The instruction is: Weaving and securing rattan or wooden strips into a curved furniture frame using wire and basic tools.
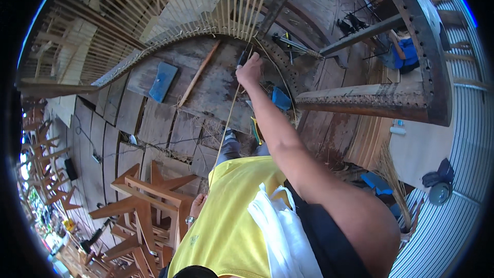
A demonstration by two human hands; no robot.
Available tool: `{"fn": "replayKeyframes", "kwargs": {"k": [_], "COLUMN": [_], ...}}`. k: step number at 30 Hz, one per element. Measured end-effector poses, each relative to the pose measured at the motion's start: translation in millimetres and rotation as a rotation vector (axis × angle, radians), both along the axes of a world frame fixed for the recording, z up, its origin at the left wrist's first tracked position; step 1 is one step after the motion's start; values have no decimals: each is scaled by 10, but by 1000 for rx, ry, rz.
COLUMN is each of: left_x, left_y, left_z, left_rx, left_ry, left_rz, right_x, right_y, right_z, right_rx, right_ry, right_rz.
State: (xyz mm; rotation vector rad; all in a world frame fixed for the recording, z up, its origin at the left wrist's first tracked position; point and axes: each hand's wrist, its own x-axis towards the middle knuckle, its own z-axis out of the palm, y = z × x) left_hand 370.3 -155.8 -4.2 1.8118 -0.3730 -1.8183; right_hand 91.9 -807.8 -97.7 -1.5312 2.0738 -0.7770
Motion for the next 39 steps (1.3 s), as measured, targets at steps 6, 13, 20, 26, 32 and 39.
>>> {"fn": "replayKeyframes", "kwargs": {"k": [6, 13, 20, 26, 32, 39], "left_x": [170, -563, -1767, -2347, -2533, -1454], "left_y": [-140, -1597, -4733, -6183, -5834, -5550], "left_z": [-501, -333, -347, -628, -992, -864], "left_rx": [-40, -378, -260, 5, -545, -297], "left_ry": [-150, -879, -35, 416, -742, -1025], "left_rz": [-194, -292, 237, 158, -262, 13], "right_x": [-512, -1096, -1519, -1758, -1917, -2023], "right_y": [-509, 1456, 2278, 2339, 1946, 571], "right_z": [-27, 209, 969, 1321, 2053, 5786], "right_rx": [452, 448, 478, 407, 91, -1165], "right_ry": [-1098, -981, -888, -790, 51, 4], "right_rz": [-200, 48, 196, 300, 515, 438]}}
